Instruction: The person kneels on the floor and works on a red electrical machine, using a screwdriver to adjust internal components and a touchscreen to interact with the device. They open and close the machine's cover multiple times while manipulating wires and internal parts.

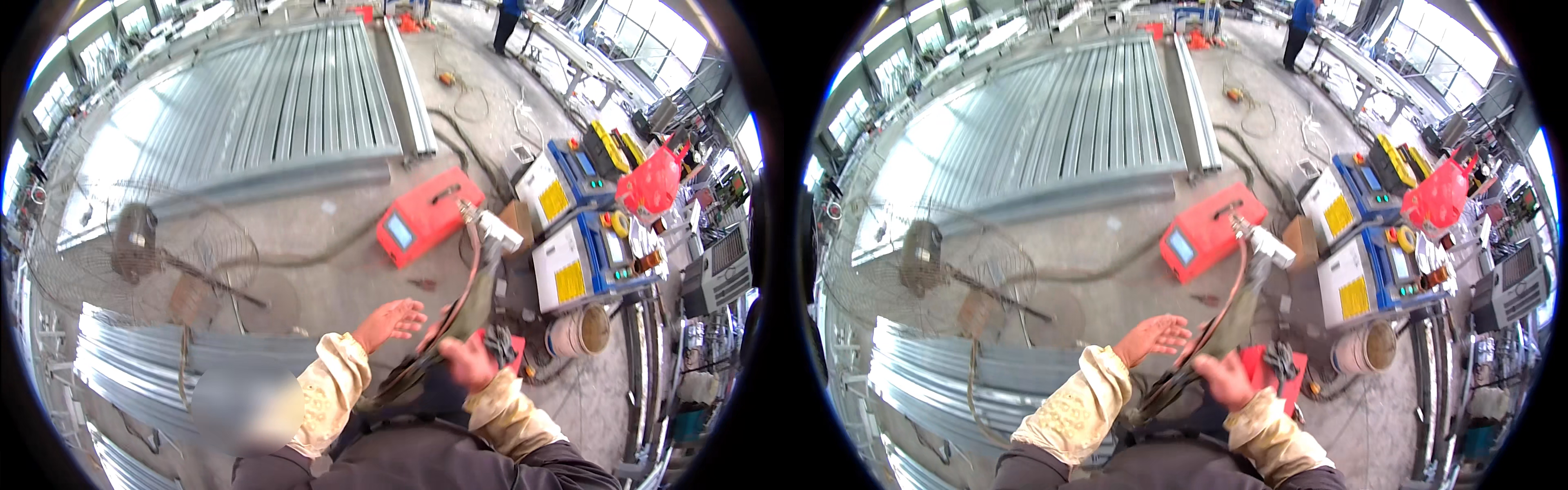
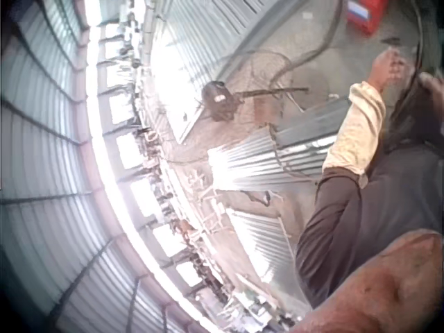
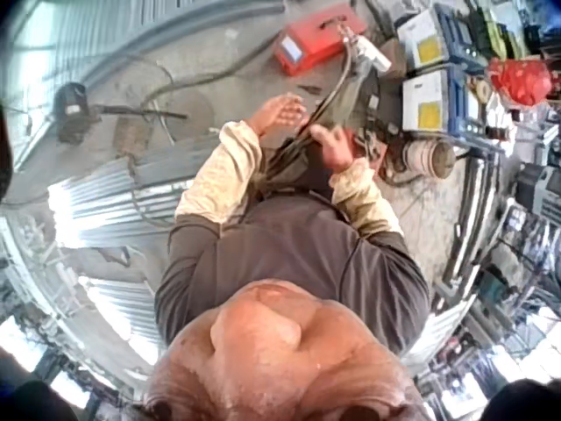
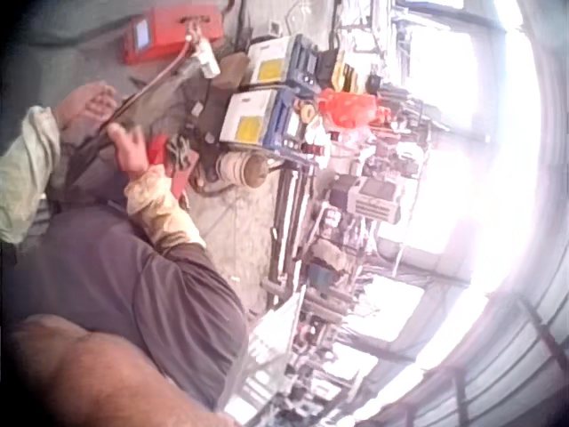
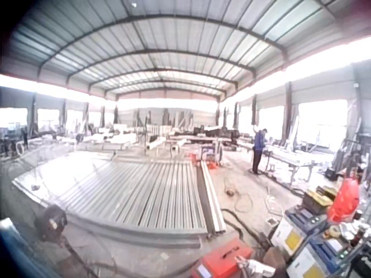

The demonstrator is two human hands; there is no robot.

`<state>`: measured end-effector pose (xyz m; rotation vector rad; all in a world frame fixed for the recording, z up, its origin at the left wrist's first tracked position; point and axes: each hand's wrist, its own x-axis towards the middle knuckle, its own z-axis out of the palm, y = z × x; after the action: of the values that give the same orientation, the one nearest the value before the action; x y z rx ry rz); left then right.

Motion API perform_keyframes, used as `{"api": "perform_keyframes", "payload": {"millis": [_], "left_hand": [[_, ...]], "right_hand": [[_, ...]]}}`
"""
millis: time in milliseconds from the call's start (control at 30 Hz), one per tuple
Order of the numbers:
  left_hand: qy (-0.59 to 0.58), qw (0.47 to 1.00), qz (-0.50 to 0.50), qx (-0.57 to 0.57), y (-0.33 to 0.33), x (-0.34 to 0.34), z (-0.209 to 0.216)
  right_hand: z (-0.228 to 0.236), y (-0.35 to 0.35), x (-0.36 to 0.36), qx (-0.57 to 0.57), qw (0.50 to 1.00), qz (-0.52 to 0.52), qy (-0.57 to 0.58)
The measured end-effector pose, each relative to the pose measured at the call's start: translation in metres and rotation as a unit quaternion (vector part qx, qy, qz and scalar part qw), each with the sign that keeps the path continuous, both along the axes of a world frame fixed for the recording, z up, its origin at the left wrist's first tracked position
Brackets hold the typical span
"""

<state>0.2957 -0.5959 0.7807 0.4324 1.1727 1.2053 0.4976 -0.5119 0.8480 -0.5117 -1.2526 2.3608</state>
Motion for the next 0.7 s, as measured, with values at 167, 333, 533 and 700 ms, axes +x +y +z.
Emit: {"api": "perform_keyframes", "payload": {"millis": [167, 333, 533, 700], "left_hand": [[-0.013, 0.997, 0.002, -0.082, 0.114, -0.065, 0.002], [0.243, 0.931, 0.236, -0.136, 0.132, -0.073, -0.1], [0.244, 0.876, 0.372, -0.187, 0.159, -0.111, -0.119], [0.33, 0.837, 0.419, -0.125, 0.244, -0.113, -0.147]], "right_hand": [[-0.115, 0.014, -0.048, 0.05, 0.969, 0.221, -0.102], [-0.179, 0.091, -0.088, 0.01, 0.915, 0.403, -0.029], [-0.211, 0.208, -0.142, -0.069, 0.831, 0.548, -0.063], [-0.219, 0.326, -0.176, -0.06, 0.908, 0.35, -0.222]]}}
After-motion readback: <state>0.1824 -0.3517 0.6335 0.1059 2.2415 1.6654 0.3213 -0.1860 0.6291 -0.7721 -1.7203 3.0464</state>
